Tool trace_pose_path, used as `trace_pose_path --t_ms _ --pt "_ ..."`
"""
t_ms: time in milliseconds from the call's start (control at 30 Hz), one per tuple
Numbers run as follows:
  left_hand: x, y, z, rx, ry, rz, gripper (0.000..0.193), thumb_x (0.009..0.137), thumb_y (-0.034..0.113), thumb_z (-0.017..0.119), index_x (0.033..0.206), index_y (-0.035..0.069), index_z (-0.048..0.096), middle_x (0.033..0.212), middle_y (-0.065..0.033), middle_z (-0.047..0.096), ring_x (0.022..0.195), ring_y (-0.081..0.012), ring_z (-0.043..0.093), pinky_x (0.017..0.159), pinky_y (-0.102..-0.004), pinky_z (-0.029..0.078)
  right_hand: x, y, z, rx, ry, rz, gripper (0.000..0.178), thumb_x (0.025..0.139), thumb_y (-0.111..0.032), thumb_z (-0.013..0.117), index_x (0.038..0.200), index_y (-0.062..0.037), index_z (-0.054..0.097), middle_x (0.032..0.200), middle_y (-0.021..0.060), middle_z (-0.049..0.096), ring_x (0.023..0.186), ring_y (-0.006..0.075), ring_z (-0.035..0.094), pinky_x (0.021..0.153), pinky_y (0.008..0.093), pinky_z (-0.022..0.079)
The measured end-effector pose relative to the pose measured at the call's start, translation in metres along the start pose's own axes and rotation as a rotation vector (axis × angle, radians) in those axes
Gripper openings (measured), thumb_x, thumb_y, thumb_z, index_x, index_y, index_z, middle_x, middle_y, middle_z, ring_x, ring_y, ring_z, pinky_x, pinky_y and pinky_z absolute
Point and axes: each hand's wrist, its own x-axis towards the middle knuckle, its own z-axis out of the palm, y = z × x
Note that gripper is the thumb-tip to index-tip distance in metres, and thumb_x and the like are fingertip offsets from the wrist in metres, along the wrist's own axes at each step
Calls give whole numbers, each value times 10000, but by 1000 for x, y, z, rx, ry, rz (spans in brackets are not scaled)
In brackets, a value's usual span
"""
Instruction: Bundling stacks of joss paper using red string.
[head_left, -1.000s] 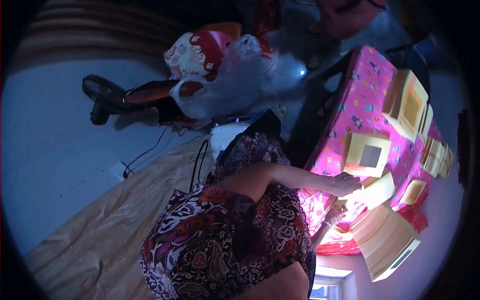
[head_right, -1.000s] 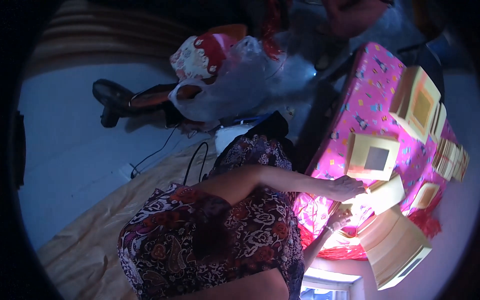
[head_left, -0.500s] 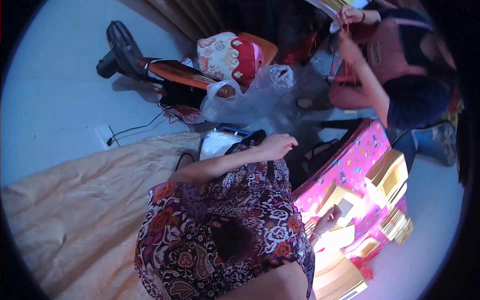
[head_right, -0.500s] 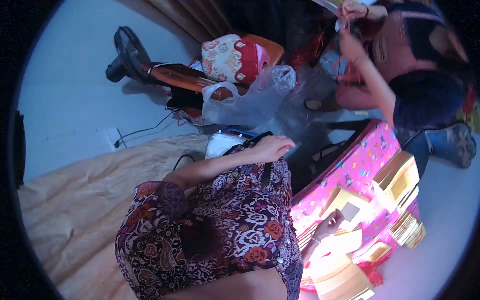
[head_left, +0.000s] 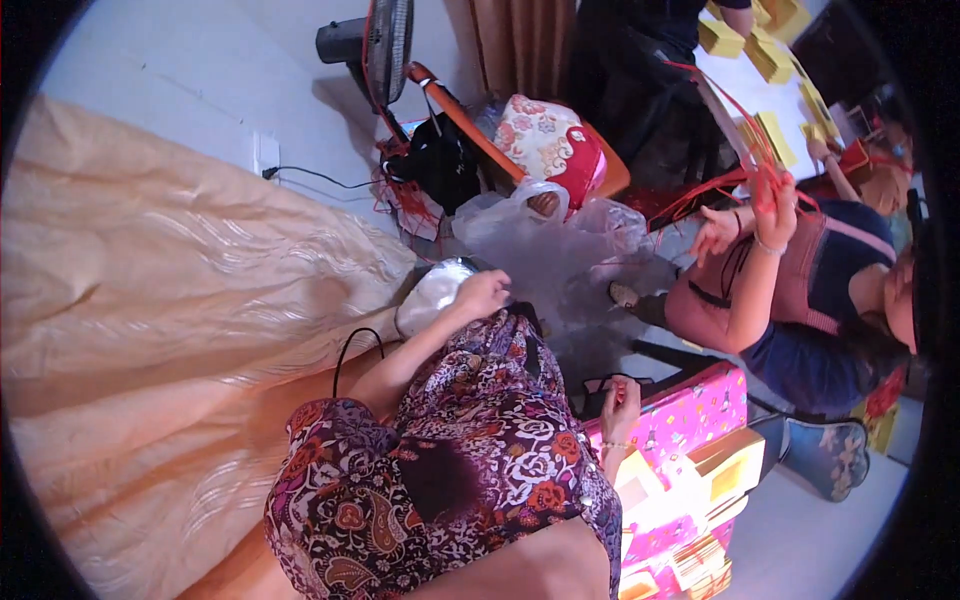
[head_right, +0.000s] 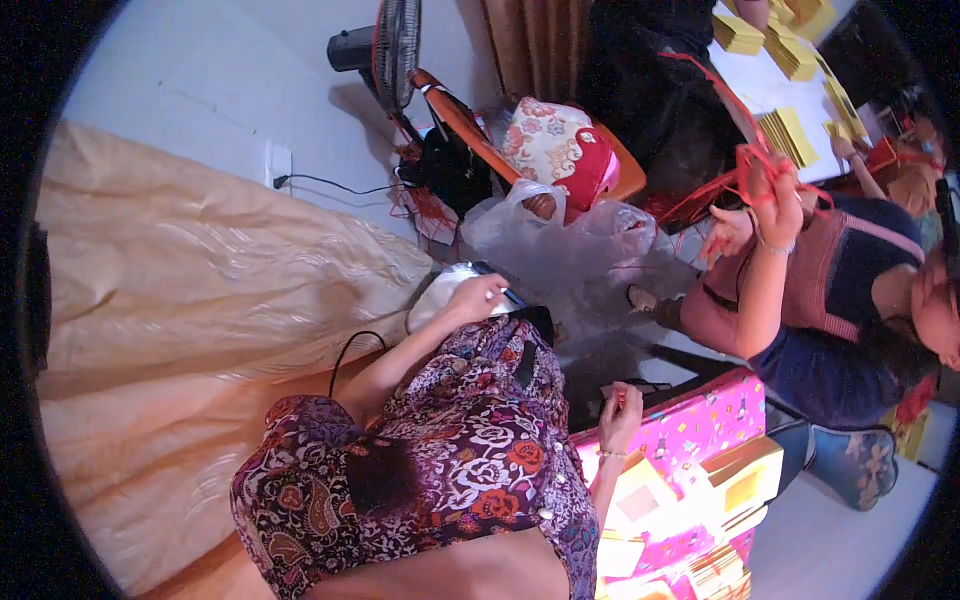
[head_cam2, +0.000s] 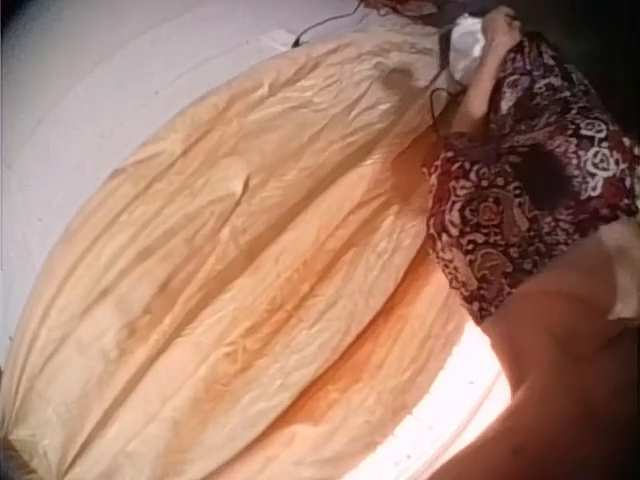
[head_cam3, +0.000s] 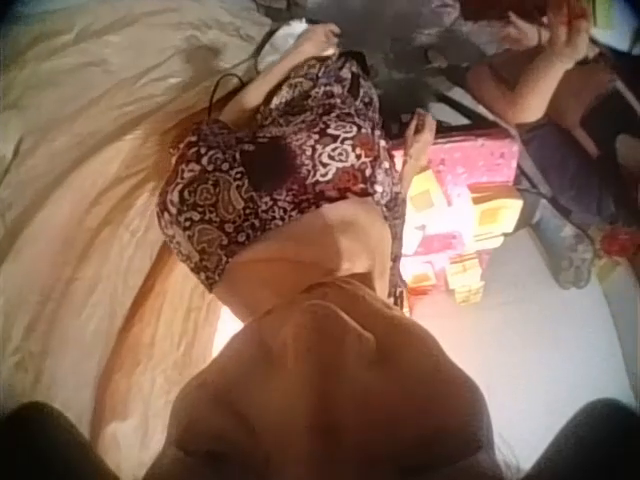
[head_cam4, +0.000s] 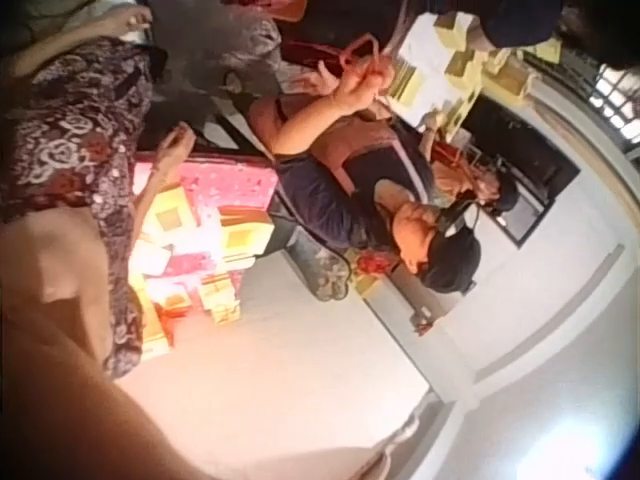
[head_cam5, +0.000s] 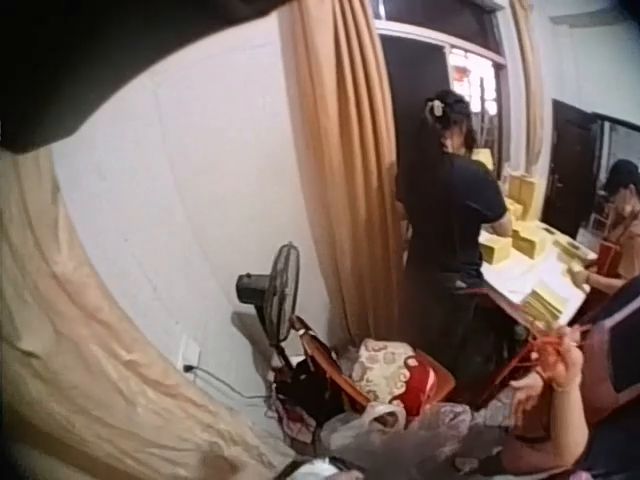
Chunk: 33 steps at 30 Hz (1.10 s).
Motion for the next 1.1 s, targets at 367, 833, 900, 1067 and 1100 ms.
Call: trace_pose_path --t_ms 367,833,900,1067,1100 --pt "-44 -122 40 -48 110 -376 223 801 190 635 993 78 649 912 -104 682 836 -247 650 735 -351 504 76 -79 47 -64 -322 -407 110 810 -6 554 912 -44 570 802 148 550 779 340 557 680 406 460" --pt "-119 -136 185 -993 395 -901 284 819 220 618 1047 58 662 864 -84 673 581 -138 567 466 -279 432 129 -71 62 -257 -759 -595 96 838 -65 555 930 -46 575 865 151 591 816 364 583 694 435 472" --pt "-139 -136 211 -968 589 -895 281 807 240 633 1032 76 673 866 -81 672 654 -158 596 536 -284 471 130 -75 69 -255 -875 -677 97 838 -86 572 931 -60 581 867 143 584 789 355 585 679 431 469" --pt "-125 -92 206 -675 635 -1105 295 771 264 647 1017 102 675 891 -93 681 796 -232 644 722 -342 505 157 -86 88 -301 -1070 -787 130 830 -70 566 958 -75 550 891 153 583 816 354 584 695 444 475" --pt "-129 -88 206 -691 724 -1088 298 770 264 646 1019 103 674 883 -87 680 813 -233 645 742 -345 502 159 -89 99 -251 -1098 -829 123 832 -79 565 953 -75 548 886 153 585 822 356 585 703 445 475"
